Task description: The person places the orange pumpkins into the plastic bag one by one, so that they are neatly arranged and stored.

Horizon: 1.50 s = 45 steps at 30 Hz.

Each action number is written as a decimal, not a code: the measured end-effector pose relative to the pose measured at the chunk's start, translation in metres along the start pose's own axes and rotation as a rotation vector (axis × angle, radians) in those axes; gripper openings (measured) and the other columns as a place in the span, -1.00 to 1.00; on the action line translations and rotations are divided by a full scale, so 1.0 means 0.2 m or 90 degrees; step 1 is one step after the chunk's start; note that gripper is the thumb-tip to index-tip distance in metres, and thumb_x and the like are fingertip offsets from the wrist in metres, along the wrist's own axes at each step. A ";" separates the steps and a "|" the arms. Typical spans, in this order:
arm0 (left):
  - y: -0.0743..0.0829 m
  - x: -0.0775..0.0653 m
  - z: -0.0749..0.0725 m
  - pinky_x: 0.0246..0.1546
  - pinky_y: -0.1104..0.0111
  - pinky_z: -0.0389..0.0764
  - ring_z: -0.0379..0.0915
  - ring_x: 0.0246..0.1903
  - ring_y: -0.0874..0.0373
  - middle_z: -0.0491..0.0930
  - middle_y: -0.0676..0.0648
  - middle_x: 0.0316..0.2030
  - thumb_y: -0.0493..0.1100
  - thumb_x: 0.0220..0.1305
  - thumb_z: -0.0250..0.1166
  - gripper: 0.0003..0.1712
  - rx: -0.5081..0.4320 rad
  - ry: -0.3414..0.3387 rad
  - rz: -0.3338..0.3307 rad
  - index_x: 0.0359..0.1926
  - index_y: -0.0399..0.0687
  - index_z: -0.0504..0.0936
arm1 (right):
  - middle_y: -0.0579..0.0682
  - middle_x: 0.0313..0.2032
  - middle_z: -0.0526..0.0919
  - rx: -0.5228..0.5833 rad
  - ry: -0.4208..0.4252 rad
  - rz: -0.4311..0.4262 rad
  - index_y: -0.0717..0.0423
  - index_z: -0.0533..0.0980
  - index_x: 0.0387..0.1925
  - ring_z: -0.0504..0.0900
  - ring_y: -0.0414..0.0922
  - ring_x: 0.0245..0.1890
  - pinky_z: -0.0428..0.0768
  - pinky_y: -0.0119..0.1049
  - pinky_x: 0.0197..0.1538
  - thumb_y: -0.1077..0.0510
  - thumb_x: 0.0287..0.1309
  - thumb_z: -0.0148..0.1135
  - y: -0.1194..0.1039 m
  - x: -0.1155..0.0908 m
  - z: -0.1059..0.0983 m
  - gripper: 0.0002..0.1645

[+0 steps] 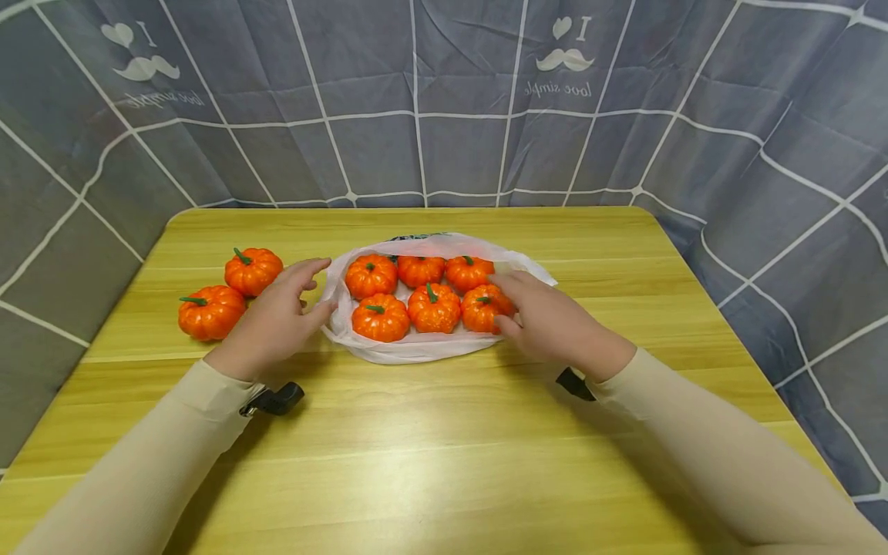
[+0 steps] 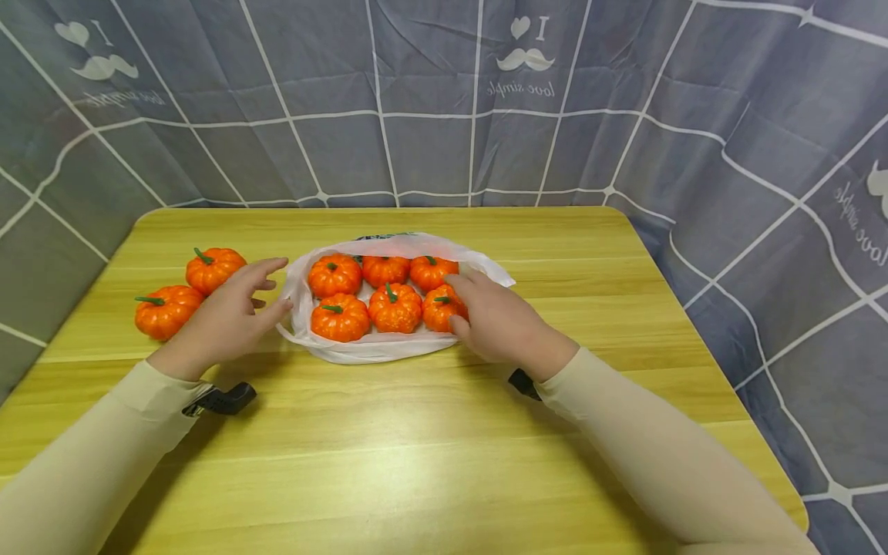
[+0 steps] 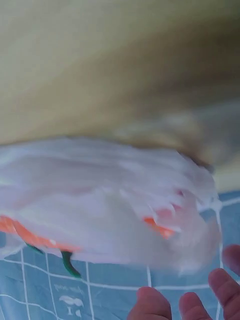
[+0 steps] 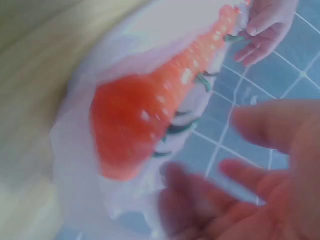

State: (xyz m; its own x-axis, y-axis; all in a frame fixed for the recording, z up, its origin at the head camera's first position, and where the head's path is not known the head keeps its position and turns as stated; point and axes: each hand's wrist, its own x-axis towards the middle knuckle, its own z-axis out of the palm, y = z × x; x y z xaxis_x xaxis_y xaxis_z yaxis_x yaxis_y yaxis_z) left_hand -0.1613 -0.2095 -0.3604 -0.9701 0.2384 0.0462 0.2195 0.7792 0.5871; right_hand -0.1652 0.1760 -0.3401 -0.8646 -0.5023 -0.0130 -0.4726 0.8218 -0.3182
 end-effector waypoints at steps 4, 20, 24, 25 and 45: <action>0.00 -0.02 -0.07 0.46 -0.35 0.23 0.13 0.51 -0.40 0.19 -0.31 0.59 -0.08 0.45 0.31 -0.19 0.071 0.053 -0.001 0.60 -0.14 0.25 | 0.26 0.37 0.50 -0.007 0.103 -0.061 0.14 0.56 0.33 0.45 0.28 0.35 0.43 0.16 0.44 0.18 0.39 0.28 0.03 -0.01 -0.04 -0.49; -0.29 -0.20 -0.28 0.33 -0.52 -0.15 -0.28 0.55 -0.58 -0.11 -0.54 0.60 0.20 0.49 0.23 0.03 0.151 0.126 -0.127 0.66 -0.25 -0.03 | 0.40 0.66 -0.18 -0.019 -0.044 0.030 -0.14 0.46 0.49 -0.02 0.51 0.55 0.13 0.44 0.52 0.09 0.43 0.32 0.20 -0.08 -0.06 -0.36; -0.37 -0.23 -0.31 0.32 -0.52 -0.13 -0.25 0.52 -0.60 -0.15 -0.56 0.59 0.30 0.48 0.19 0.14 0.144 0.092 -0.173 0.67 -0.28 -0.15 | 0.48 0.62 -0.06 -0.048 -0.085 0.034 -0.11 0.32 0.58 0.12 0.57 0.50 0.19 0.43 0.52 0.06 0.46 0.29 0.21 -0.08 -0.06 -0.26; -0.39 -0.24 -0.32 0.33 -0.53 -0.12 -0.24 0.51 -0.61 -0.15 -0.57 0.59 0.31 0.48 0.19 0.16 0.141 0.083 -0.181 0.67 -0.30 -0.17 | 0.49 0.60 -0.02 -0.055 -0.094 0.030 -0.09 0.27 0.61 0.14 0.57 0.50 0.18 0.42 0.53 0.06 0.46 0.29 0.21 -0.08 -0.06 -0.22; -0.54 -0.23 -0.31 0.31 -0.44 0.20 0.11 0.36 -0.66 0.10 -0.65 0.48 0.17 0.43 0.34 0.24 0.023 0.031 -0.220 0.61 -0.49 -0.23 | 0.36 0.53 0.31 0.014 -0.032 0.030 0.24 -0.09 0.68 0.27 0.39 0.50 0.26 0.27 0.56 0.07 0.40 0.34 0.21 -0.01 -0.06 0.10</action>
State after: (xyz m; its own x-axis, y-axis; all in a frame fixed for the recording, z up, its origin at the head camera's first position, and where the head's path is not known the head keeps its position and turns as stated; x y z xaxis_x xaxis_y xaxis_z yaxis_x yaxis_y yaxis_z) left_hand -0.1460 -0.3402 -0.3754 -0.9913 -0.0705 -0.1108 -0.1200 0.8290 0.5463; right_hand -0.1861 0.2156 -0.3415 -0.8755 -0.4773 -0.0760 -0.4278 0.8385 -0.3376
